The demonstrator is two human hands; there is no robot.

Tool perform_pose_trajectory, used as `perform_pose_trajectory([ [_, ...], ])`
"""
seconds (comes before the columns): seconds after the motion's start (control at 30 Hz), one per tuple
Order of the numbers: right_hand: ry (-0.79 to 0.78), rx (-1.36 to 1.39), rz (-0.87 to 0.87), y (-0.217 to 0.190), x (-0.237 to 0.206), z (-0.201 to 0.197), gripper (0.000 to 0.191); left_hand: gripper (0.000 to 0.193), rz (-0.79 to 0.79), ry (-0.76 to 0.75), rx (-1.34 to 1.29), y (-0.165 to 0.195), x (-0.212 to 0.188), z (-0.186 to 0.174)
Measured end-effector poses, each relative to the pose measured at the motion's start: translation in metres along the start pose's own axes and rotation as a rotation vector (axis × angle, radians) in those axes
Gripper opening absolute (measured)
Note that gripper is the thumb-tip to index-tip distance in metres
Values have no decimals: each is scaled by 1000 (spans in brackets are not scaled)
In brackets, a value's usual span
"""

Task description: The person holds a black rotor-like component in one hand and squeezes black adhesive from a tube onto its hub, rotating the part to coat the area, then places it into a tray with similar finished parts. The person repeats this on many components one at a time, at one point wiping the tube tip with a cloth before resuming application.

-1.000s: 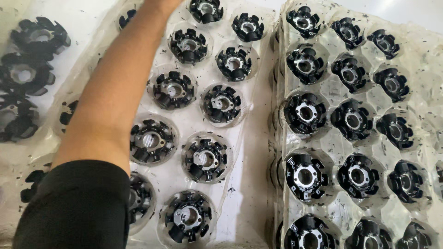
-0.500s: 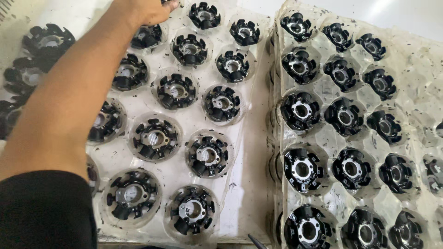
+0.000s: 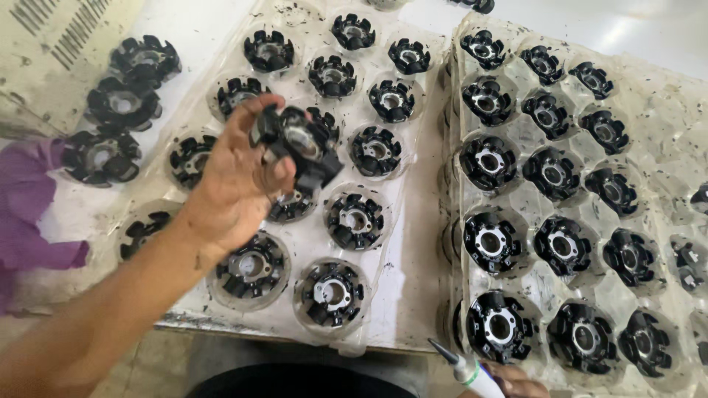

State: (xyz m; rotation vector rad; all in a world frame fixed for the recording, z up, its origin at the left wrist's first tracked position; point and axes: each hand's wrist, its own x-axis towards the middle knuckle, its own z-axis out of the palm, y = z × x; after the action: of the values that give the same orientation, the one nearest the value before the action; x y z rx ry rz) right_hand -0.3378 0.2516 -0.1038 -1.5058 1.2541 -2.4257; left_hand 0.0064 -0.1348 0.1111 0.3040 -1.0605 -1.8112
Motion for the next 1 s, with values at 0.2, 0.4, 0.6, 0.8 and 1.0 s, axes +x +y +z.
perform_pose_trajectory([
  [0.2, 27, 102, -78, -19, 36, 113, 28, 57, -28, 66, -610, -21, -73, 45],
  [0.4, 21, -21, -36, -81, 52, 209, 27, 46, 112, 45, -336, -42, -114, 77],
  [0.6, -159, -344, -113, -110, 63, 217, 27, 47, 192, -21, -29, -39, -141, 93],
  [0.8, -217, -422, -109, -119, 62, 220, 31, 44, 214, -43, -9, -35, -146, 97],
  [1.0, -344, -508, -176, -125, 70, 218, 34, 42, 198, -24, -13, -38, -146, 97],
])
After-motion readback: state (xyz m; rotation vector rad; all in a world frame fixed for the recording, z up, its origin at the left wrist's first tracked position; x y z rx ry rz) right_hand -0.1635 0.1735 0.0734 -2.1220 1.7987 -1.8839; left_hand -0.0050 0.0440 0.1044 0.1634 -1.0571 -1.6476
